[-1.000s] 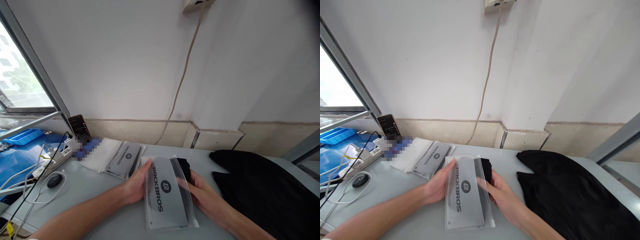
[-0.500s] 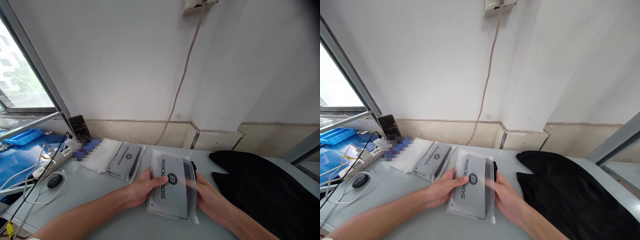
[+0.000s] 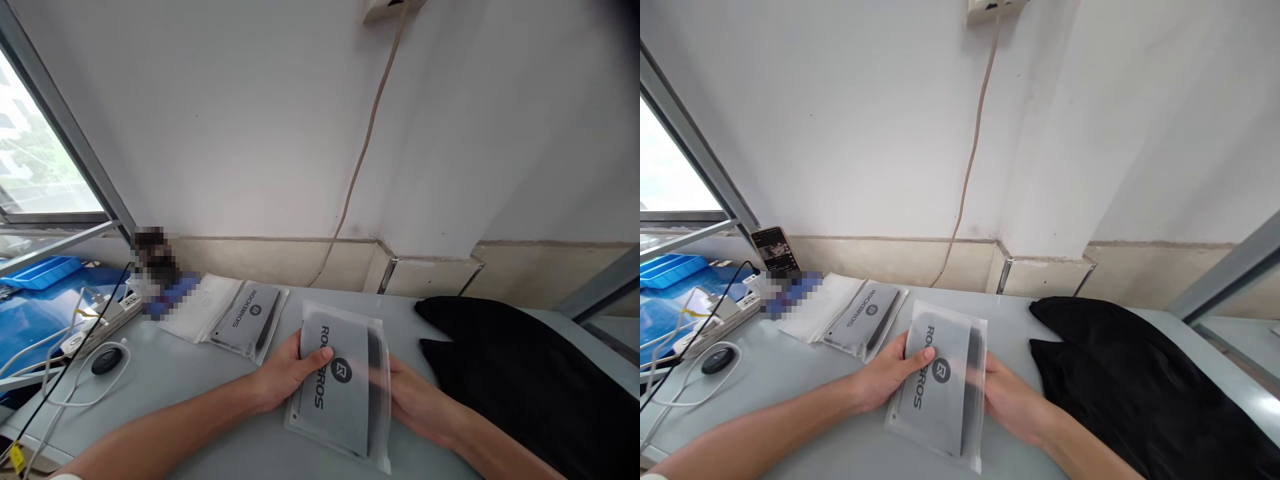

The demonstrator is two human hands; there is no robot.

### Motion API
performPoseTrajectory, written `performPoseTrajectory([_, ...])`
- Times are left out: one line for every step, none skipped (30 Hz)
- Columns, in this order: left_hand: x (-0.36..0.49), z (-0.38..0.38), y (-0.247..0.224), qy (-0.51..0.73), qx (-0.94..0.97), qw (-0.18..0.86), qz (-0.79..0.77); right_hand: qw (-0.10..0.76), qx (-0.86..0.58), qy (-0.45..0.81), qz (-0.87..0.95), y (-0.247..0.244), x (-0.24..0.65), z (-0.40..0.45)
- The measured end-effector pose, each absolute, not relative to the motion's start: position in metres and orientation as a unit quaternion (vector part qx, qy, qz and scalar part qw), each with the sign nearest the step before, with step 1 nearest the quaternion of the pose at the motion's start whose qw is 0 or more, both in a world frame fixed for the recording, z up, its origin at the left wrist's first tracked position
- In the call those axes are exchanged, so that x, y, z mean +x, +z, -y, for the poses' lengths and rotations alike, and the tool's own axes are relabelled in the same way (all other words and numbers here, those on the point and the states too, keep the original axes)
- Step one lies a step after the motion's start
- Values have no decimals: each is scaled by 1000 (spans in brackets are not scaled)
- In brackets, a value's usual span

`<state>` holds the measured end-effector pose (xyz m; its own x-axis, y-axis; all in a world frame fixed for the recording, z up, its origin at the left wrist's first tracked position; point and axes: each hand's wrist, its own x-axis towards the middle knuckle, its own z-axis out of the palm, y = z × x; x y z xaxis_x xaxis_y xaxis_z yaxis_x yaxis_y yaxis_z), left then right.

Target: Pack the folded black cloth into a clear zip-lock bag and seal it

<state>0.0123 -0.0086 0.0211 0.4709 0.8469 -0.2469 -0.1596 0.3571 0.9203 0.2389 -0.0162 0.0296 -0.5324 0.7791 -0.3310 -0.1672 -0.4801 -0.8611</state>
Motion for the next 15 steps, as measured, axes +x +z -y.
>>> performPoseTrajectory([13,9,21,348,449,726,-388,295,-381,770,418,31,238,17])
performPoseTrajectory([13,9,20,350,445,724,-394,292,-390,764,423,32,238,17])
performPoseTrajectory([14,9,20,352,437,724,-400,294,-396,759,426,34,238,18])
performPoseTrajectory([15,9,20,354,428,726,-405,295,-399,757,425,34,237,18])
performPoseTrajectory([16,9,21,356,420,729,-408,296,-396,760,422,35,237,19])
performPoseTrajectory([16,9,21,356,413,732,-408,298,-390,765,416,35,237,19])
performPoseTrajectory([16,9,22,354,411,736,-405,301,-383,772,408,34,238,20])
performPoseTrajectory([16,9,22,350,415,739,-400,306,-376,779,399,34,238,20])
performPoseTrajectory([15,9,22,344,422,742,-392,313,-370,783,389,33,239,20])
performPoseTrajectory([15,10,23,338,432,743,-384,320,-365,787,382,31,239,21])
performPoseTrajectory([14,10,23,336,442,742,-376,326,-361,789,375,30,240,21])
performPoseTrajectory([14,11,24,335,451,740,-369,330,-358,791,371,30,240,21])
performPoseTrajectory([14,11,24,340,458,736,-366,333,-355,792,369,29,240,21])
performPoseTrajectory([14,11,25,348,462,730,-365,335,-354,792,368,29,240,21])
performPoseTrajectory([14,11,26,359,463,723,-367,339,-356,790,367,29,240,20])
